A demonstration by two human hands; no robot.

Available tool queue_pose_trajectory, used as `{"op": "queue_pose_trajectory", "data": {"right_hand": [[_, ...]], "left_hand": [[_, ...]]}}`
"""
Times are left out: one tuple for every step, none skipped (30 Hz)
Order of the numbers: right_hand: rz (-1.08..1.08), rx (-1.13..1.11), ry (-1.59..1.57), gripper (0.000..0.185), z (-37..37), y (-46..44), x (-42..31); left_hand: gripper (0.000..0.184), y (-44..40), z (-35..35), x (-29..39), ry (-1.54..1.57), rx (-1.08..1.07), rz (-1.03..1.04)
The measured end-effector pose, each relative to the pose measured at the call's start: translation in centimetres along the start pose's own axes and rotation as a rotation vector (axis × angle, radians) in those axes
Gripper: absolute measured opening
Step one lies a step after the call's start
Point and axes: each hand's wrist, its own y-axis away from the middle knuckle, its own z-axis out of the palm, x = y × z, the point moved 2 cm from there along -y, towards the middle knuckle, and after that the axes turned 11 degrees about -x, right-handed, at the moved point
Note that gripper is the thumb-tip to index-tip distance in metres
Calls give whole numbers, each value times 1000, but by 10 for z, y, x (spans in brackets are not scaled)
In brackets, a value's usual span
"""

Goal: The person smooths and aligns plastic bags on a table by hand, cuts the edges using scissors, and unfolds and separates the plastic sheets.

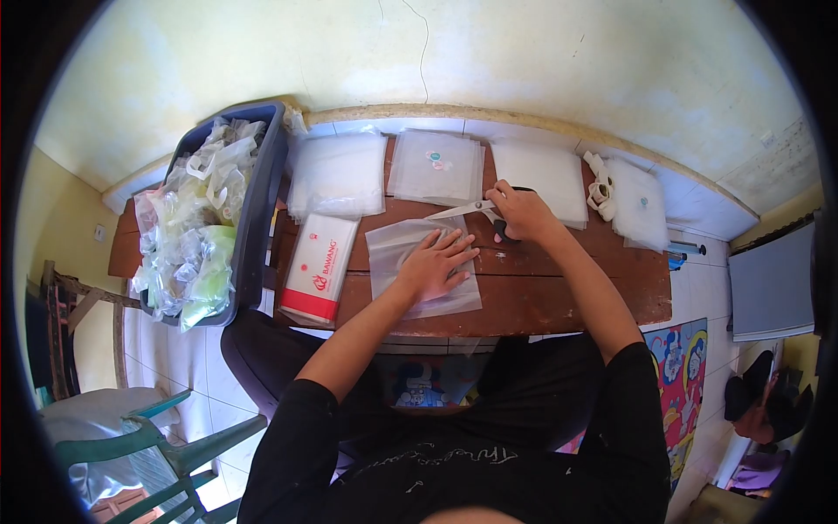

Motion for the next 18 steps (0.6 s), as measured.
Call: {"op": "queue_pose_trajectory", "data": {"right_hand": [[-1,2,3,48,0,-1,0],[-2,-1,-4,48,2,-1,1],[-3,-5,-10,48,4,0,2],[-2,-6,-10,48,7,1,3],[-1,2,-18,48,8,3,3],[-1,13,-23,48,8,4,5],[0,13,-21,48,9,6,6],[10,4,-28,47,9,9,6],[19,-3,-32,47,8,9,6],[17,-2,-32,47,9,10,7],[11,11,-32,47,9,11,9],[4,23,-31,46,10,11,10],[3,23,-32,46,11,12,11],[-7,42,-18,46,5,11,9],[-17,59,-5,46,0,10,6],[-19,59,-6,46,-2,8,5],[-28,38,24,46,-3,3,5],[-35,16,54,47,-5,0,6]], "left_hand": [[49,-1,0,-1,6,-2,2],[49,-1,0,-1,7,-2,2],[49,-1,0,-1,7,0,0],[49,-1,0,-1,9,1,-2],[49,0,1,0,11,-1,-1],[49,0,0,0,6,0,-2],[49,-1,0,0,0,1,-3],[49,-1,1,0,1,1,-3],[49,-1,1,-1,-5,3,1],[49,-1,1,-1,-9,3,6],[49,-1,0,-1,-11,5,4],[49,-1,-1,-1,-1,1,5],[49,-1,-1,0,9,-4,5],[49,-1,-2,-1,8,-3,3],[49,-1,-1,0,7,-6,1],[49,-1,-1,0,6,-10,-1],[49,-1,-1,-1,4,-9,-3],[49,-1,0,-1,3,-6,0]]}}
